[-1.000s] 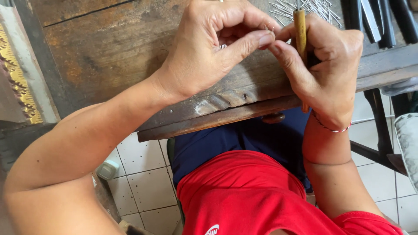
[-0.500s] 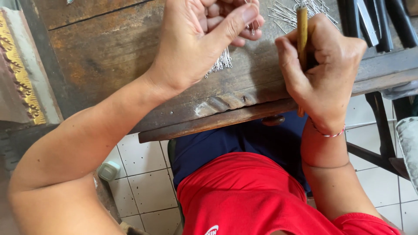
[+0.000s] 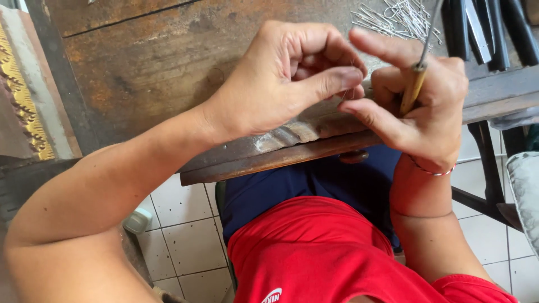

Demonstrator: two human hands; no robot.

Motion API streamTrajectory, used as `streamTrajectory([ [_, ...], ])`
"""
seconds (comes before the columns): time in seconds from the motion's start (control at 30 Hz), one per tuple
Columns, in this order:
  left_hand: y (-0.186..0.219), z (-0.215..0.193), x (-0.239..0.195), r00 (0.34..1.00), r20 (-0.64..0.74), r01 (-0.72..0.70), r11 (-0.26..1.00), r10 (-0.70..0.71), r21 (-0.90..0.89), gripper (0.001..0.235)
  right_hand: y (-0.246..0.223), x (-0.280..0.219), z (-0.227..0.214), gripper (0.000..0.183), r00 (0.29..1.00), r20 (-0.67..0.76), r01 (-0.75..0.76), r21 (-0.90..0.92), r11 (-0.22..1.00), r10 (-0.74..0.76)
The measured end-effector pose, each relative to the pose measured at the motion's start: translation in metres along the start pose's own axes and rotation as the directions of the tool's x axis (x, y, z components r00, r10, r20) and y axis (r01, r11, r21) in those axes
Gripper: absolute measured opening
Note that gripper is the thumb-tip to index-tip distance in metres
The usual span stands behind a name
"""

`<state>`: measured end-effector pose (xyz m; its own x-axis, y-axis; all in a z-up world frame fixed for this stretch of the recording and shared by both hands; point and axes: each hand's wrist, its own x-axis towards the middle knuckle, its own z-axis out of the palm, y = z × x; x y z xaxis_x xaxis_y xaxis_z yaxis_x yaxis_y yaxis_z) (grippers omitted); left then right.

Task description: The person uses a wooden-handled tool to bend small metal wires into looped shapes on a wooden workbench. They repeatedly pick up individual wires, bend them, and place the finished pieces into a growing pile on the table.

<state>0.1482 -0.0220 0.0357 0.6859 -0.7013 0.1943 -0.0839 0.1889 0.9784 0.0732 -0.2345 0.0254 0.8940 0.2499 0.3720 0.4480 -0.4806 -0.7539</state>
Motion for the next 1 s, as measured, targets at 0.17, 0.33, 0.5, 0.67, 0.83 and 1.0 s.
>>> streamTrajectory([
  [0.17, -0.003, 0.000, -0.003, 0.998, 0.035, 0.062, 0.995, -0.059, -0.079, 0.019, -0.001, -0.002, 0.006, 0.042, 0.999, -0.011, 0.031, -0.018, 0.999, -0.031],
  [0.33, 0.002, 0.003, -0.003, 1.000, -0.001, 0.009, 1.000, -0.009, -0.003, 0.009, 0.001, -0.005, 0.007, 0.047, 0.999, -0.047, 0.014, -0.031, 0.999, -0.015],
  [0.5, 0.008, 0.005, -0.003, 0.992, 0.021, 0.122, 0.992, -0.122, -0.004, 0.010, 0.000, -0.006, 0.004, 0.032, 0.995, -0.098, -0.015, 0.087, 0.996, 0.023],
  [0.67, 0.013, 0.004, -0.004, 0.969, 0.079, 0.234, 0.972, -0.233, -0.003, 0.017, 0.005, -0.010, 0.001, 0.017, 0.994, -0.107, 0.008, 0.105, 0.994, 0.003],
  [0.83, 0.012, 0.006, -0.004, 0.959, 0.148, 0.250, 0.968, -0.243, -0.032, 0.011, 0.004, -0.008, -0.002, 0.013, 0.996, -0.081, -0.028, 0.139, 0.990, 0.040],
  [1.0, 0.011, 0.009, -0.004, 0.946, 0.051, 0.323, 0.942, -0.320, -0.085, 0.012, 0.000, -0.009, 0.001, 0.015, 0.990, -0.120, -0.073, 0.059, 0.996, 0.080],
])
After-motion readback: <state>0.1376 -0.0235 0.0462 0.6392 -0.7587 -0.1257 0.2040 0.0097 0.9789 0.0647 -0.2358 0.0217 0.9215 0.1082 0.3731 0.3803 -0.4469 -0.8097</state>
